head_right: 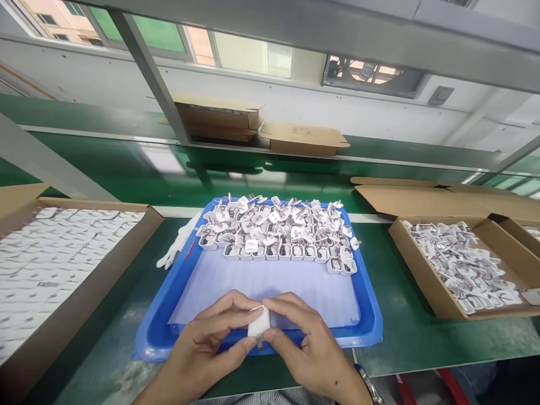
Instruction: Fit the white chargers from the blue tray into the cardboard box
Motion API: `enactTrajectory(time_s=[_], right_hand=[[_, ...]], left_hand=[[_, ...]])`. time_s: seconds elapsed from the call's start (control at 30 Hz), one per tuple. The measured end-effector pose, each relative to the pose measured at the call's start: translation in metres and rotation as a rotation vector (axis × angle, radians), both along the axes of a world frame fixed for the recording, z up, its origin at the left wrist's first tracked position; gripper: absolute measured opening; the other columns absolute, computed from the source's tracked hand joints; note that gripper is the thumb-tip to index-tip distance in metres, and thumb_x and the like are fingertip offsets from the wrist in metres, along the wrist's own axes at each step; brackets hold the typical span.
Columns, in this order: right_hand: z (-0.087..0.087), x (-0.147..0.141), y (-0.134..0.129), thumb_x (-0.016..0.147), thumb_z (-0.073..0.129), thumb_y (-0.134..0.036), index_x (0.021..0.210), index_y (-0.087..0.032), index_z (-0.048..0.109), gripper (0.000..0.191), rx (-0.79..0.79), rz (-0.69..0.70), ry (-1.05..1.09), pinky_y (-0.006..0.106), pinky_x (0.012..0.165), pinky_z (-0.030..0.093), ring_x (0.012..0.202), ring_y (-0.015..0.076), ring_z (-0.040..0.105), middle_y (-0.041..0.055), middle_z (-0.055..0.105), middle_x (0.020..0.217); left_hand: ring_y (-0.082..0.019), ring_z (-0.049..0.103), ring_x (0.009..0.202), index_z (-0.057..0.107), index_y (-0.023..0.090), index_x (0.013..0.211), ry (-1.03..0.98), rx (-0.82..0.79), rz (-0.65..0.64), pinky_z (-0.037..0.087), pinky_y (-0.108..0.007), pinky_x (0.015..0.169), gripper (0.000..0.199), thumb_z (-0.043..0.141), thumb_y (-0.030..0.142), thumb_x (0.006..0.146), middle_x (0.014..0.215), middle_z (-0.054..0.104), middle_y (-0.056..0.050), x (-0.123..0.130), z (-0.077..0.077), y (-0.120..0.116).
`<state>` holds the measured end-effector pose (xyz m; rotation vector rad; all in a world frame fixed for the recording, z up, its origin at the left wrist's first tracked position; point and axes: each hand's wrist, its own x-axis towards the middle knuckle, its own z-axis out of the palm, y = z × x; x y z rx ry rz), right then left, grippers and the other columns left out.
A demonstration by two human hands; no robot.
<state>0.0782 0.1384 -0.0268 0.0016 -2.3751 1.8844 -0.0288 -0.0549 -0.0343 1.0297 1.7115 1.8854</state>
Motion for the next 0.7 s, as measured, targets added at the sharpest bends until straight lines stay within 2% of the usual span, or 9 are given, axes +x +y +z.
enactTrajectory(time_s=[0.23, 0.5, 0.6, 0.7], right_hand=[[-0.006, -0.003, -0.008, 0.105, 0.061, -0.021, 0.145, -0.036, 0.062, 0.043, 0.005, -0.036, 0.04, 0.031, 0.102, 0.056, 0.118, 0.0178, 0.066, 0.0056, 0.068, 0.128], [-0.006, -0.006, -0.002, 0.102, 0.069, -0.03, 0.139, -0.031, 0.068, 0.037, -0.166, -0.023, -0.102, 0.034, 0.104, 0.055, 0.118, 0.0202, 0.069, 0.0074, 0.072, 0.128], [-0.005, -0.008, -0.004, 0.096, 0.076, -0.033, 0.135, -0.027, 0.072, 0.039, -0.206, -0.065, -0.081, 0.036, 0.103, 0.056, 0.113, 0.0216, 0.072, 0.0082, 0.078, 0.119], [-0.012, -0.013, -0.008, 0.087, 0.085, -0.038, 0.136, -0.022, 0.073, 0.053, -0.288, -0.048, -0.052, 0.035, 0.098, 0.058, 0.103, 0.0219, 0.075, 0.0098, 0.08, 0.113]], left_hand=[[-0.017, 0.072, 0.088, 0.079, 0.026, 0.118, 0.13, -0.014, 0.136, 0.059, -0.027, 0.078, 0.038, 0.066, 0.004, 0.09, 0.101, 0.069, -0.007, 0.006, -0.002, 0.002], [-0.017, 0.072, 0.082, 0.079, 0.025, 0.109, 0.164, -0.052, 0.16, 0.06, -0.025, 0.074, 0.025, 0.069, 0.01, 0.092, 0.094, 0.07, -0.005, 0.005, 0.0, 0.002], [-0.018, 0.074, 0.084, 0.079, 0.026, 0.105, 0.193, -0.079, 0.156, 0.061, -0.025, 0.075, 0.017, 0.069, 0.017, 0.094, 0.096, 0.071, -0.006, 0.009, -0.006, 0.001], [-0.022, 0.077, 0.087, 0.079, 0.028, 0.104, 0.156, -0.071, 0.238, 0.064, -0.025, 0.073, 0.013, 0.071, 0.03, 0.095, 0.099, 0.074, -0.006, 0.01, -0.021, -0.001]])
